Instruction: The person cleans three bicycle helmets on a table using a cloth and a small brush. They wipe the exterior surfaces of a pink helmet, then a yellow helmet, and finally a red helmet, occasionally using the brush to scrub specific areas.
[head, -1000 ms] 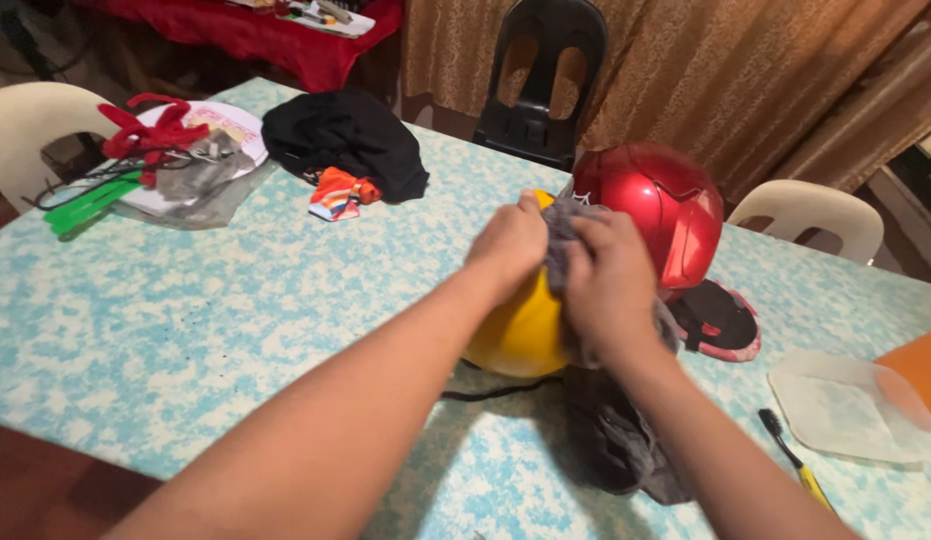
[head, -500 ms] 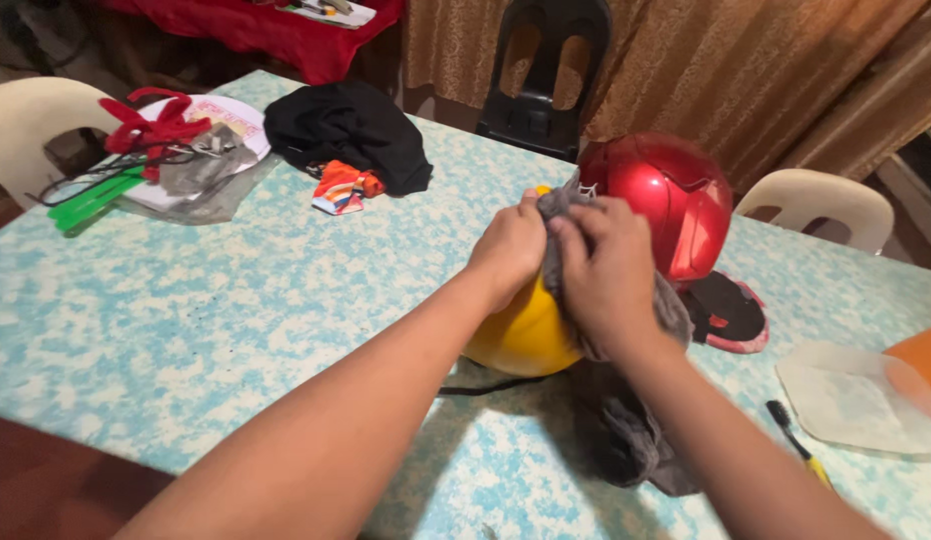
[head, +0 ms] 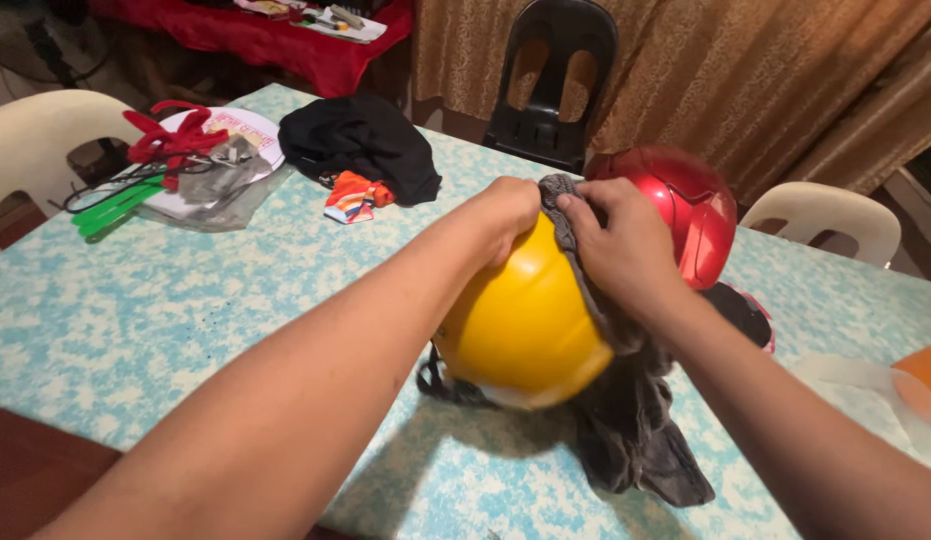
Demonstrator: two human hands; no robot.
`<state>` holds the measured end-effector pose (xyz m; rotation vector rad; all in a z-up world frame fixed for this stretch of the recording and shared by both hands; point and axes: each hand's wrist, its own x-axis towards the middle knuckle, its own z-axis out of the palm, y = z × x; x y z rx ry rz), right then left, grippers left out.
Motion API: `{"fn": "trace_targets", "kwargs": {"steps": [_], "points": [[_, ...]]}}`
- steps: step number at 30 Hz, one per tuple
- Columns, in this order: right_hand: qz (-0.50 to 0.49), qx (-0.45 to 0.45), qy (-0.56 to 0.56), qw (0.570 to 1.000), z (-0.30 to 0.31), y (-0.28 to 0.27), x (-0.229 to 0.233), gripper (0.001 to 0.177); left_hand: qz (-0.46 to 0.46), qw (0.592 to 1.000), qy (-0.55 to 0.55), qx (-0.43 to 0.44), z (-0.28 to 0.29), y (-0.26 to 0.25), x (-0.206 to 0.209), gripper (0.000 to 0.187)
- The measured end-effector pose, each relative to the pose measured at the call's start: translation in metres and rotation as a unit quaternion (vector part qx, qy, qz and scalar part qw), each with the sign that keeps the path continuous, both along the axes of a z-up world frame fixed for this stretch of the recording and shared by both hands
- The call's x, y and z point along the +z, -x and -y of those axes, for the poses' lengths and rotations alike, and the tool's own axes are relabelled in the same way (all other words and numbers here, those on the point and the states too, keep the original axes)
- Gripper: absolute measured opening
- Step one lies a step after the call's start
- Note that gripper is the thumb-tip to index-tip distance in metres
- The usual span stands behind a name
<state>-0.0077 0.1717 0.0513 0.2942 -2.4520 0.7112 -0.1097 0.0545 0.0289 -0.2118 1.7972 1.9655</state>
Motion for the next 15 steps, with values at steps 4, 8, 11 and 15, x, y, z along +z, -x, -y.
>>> {"fn": "trace_targets", "kwargs": {"steps": [4, 8, 11, 15], "points": [[-0.022, 0.022, -0.078, 0.996, 0.000, 0.004, 0.010, 0.029, 0.023, 0.996, -0.088, -0.013, 0.016, -0.002, -0.005, 0.036], [0.057, -0.024, -0.039, 0.997, 0.002, 0.030, 0.028, 0.029, -0.023, 0.999, 0.000, -0.037, 0.034, -0.027, 0.000, 0.059], [0.113, -0.067, -0.012, 0.991, 0.008, 0.039, 0.035, 0.031, -0.197, 0.968, 0.153, 0.006, 0.038, -0.063, 0.000, 0.062], [0.021, -0.060, 0.031, 0.997, 0.006, 0.021, 0.025, 0.030, -0.208, 0.928, 0.299, 0.078, 0.031, -0.071, 0.018, 0.061]]}}
